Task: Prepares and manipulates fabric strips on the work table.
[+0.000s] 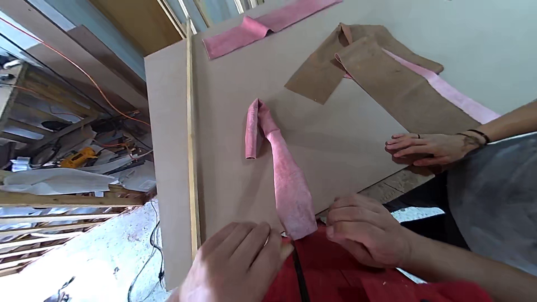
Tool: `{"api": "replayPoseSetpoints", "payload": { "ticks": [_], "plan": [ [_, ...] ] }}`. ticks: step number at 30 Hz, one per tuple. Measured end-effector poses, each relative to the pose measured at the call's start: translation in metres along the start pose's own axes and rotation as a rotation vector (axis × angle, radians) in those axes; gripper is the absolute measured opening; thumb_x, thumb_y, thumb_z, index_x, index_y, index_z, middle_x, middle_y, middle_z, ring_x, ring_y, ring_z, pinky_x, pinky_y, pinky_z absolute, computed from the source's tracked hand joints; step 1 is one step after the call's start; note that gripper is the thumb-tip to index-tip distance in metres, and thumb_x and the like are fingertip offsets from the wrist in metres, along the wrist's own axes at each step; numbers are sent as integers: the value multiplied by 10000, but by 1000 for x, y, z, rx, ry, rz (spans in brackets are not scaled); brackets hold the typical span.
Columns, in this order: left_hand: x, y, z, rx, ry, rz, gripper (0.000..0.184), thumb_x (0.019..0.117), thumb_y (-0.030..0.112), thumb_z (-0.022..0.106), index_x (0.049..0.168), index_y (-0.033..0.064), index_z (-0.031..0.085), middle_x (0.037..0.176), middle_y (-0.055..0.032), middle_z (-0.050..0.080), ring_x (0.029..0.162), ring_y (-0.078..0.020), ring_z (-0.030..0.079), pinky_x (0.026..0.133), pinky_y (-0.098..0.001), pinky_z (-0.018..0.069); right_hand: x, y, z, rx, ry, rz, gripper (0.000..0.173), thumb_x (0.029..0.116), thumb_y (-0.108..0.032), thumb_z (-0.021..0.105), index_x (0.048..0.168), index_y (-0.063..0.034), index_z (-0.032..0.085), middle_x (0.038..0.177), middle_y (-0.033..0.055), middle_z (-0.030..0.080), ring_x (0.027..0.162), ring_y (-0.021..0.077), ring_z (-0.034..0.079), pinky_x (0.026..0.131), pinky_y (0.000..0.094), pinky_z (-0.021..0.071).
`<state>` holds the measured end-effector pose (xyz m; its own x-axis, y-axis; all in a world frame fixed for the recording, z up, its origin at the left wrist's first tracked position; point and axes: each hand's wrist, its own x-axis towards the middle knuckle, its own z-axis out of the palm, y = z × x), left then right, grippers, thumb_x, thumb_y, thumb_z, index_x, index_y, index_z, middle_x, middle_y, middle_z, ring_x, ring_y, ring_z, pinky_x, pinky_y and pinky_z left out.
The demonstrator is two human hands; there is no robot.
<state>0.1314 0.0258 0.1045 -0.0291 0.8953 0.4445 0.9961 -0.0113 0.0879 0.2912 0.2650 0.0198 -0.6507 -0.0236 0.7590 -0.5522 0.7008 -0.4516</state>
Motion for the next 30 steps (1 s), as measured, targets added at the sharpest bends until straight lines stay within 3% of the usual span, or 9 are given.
{"api": "replayPoseSetpoints", "payload": {
  "ticks": [3,6,9,12,15,21,30],
  "plan": [
    [-5,11,5,-84,159,8,198,970,235,705,1085,86,643,963,-77,697,886,-184,689,785,-298,579,5,-16,1,332,46,512,259,1074,-341,551,1026,-126,687,916,-16,704,839,67,693,735,247,611],
    [6,18,10,-24,113,65,148,976,176,670,1056,55,697,965,-97,720,867,-206,690,762,-313,573,24,-23,-7,680,-105,941,286,1038,-357,615,970,-103,726,803,8,713,706,98,684,659,259,598],
    [12,23,13,61,85,60,130,987,128,612,1017,38,701,953,-109,737,840,-210,704,740,-303,577,36,-28,-9,848,-208,1072,239,1013,-314,665,963,-89,732,797,-2,705,698,71,670,656,232,582],
    [14,29,13,111,77,19,148,988,127,601,1012,27,708,937,-115,744,814,-210,704,712,-294,569,42,-34,-5,937,-161,1173,189,984,-266,705,922,-90,736,767,-8,701,667,65,667,637,227,581],
    [16,33,12,133,61,3,157,994,132,589,996,25,703,890,-110,731,750,-206,676,636,-284,532,45,-38,-2,1004,-102,1210,156,977,-220,707,902,-85,730,758,-5,690,654,62,651,631,220,567],
    [16,32,10,145,59,89,125,983,109,596,950,18,676,799,-95,678,646,-200,604,549,-294,465,35,-40,4,1079,-62,1112,115,968,-195,719,927,-88,725,779,-21,690,681,44,650,646,211,564],
    [-8,11,17,33,79,306,92,998,98,603,1003,13,637,809,-93,657,664,-205,599,596,-311,493,23,-35,12,801,-191,882,187,999,-258,685,936,-85,717,765,-43,651,674,7,593,603,181,498]
  ]
}}
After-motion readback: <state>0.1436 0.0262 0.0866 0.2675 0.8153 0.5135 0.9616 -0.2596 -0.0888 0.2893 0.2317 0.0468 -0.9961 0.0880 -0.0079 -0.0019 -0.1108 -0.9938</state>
